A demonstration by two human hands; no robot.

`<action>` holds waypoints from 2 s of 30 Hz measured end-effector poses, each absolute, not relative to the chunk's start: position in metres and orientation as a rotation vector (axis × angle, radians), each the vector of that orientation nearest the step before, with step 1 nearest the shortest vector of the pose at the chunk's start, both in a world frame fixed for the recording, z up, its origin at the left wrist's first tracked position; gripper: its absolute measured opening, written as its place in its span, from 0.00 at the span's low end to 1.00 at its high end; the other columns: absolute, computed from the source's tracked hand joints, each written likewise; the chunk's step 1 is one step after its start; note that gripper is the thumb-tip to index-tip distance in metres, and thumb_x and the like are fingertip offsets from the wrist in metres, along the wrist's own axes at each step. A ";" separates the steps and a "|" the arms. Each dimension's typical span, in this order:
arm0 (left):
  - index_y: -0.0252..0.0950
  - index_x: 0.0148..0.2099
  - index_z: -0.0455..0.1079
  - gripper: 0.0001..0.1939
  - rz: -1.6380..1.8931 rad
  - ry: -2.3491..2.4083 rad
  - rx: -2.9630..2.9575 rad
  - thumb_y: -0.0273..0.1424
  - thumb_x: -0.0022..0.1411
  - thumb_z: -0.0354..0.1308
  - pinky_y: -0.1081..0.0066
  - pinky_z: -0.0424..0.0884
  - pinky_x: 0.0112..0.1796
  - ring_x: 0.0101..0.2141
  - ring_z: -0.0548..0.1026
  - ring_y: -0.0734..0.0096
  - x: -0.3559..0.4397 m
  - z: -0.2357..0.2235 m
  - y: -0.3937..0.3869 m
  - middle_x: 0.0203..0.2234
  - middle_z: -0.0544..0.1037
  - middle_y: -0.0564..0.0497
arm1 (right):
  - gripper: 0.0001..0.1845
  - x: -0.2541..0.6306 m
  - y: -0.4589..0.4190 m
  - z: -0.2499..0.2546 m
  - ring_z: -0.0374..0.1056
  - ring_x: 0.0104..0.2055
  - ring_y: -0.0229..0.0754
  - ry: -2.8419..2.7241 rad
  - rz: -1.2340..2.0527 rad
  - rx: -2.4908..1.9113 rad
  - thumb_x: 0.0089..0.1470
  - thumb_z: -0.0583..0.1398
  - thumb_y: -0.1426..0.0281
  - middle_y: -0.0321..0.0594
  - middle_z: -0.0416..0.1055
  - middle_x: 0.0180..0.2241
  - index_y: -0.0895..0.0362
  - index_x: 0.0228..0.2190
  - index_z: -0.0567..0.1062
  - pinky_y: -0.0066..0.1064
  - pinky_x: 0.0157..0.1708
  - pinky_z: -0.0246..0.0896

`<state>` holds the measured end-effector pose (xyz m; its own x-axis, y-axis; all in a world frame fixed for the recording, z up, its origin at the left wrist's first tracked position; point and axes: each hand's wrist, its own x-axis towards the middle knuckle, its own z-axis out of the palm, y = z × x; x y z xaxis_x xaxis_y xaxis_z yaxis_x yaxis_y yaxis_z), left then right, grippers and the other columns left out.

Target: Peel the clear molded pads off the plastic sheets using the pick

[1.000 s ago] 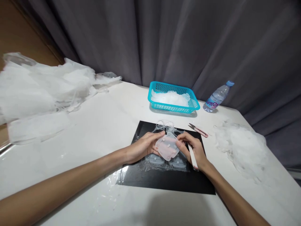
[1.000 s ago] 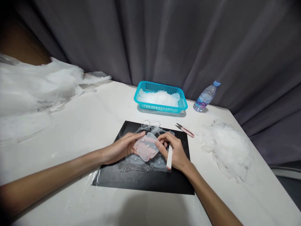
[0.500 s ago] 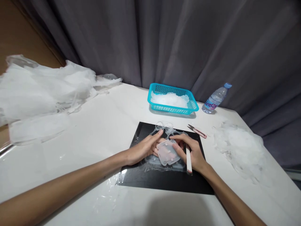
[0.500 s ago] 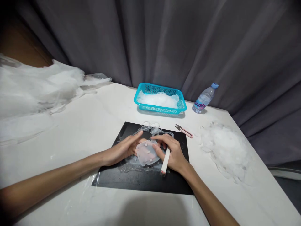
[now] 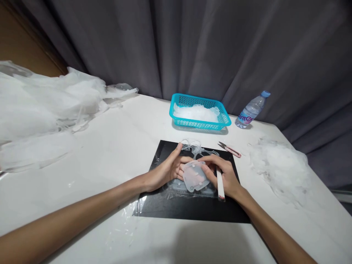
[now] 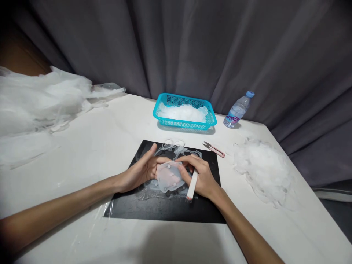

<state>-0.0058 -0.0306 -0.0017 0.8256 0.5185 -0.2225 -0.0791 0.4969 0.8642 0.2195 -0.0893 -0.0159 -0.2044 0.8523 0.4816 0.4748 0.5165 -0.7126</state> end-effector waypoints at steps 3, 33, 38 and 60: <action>0.32 0.49 0.78 0.42 0.390 0.493 1.015 0.64 0.70 0.40 0.68 0.74 0.40 0.34 0.80 0.64 -0.005 -0.001 -0.031 0.32 0.83 0.44 | 0.05 0.219 -0.089 -0.017 0.62 0.25 0.35 -1.755 0.594 -1.141 0.65 0.63 0.68 0.35 0.74 0.28 0.54 0.41 0.80 0.29 0.26 0.58; 0.29 0.68 0.64 0.43 0.291 0.341 0.949 0.61 0.73 0.38 0.50 0.74 0.54 0.52 0.81 0.48 -0.009 -0.001 -0.025 0.51 0.82 0.30 | 0.21 0.228 -0.085 -0.012 0.66 0.32 0.45 -1.508 0.203 -1.387 0.73 0.52 0.64 0.37 0.72 0.25 0.53 0.30 0.77 0.41 0.43 0.60; 0.30 0.67 0.65 0.43 0.303 0.335 0.954 0.62 0.72 0.40 0.51 0.74 0.54 0.51 0.82 0.49 -0.008 0.001 -0.025 0.52 0.81 0.31 | 0.15 0.226 -0.086 -0.010 0.66 0.38 0.47 -1.692 0.249 -1.313 0.71 0.55 0.66 0.40 0.76 0.31 0.52 0.35 0.79 0.44 0.45 0.60; 0.35 0.57 0.74 0.22 0.327 0.478 1.373 0.44 0.69 0.64 0.56 0.71 0.60 0.55 0.80 0.56 -0.008 -0.006 -0.034 0.53 0.82 0.38 | 0.18 0.249 0.016 0.027 0.62 0.41 0.48 -1.591 -0.162 -1.416 0.69 0.57 0.54 0.42 0.73 0.34 0.53 0.34 0.77 0.42 0.46 0.62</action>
<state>-0.0076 -0.0342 -0.0061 0.8612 0.4902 -0.1339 0.0532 0.1750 0.9831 0.2489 0.0161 0.0265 0.1396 0.6941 0.7062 0.8222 0.3162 -0.4733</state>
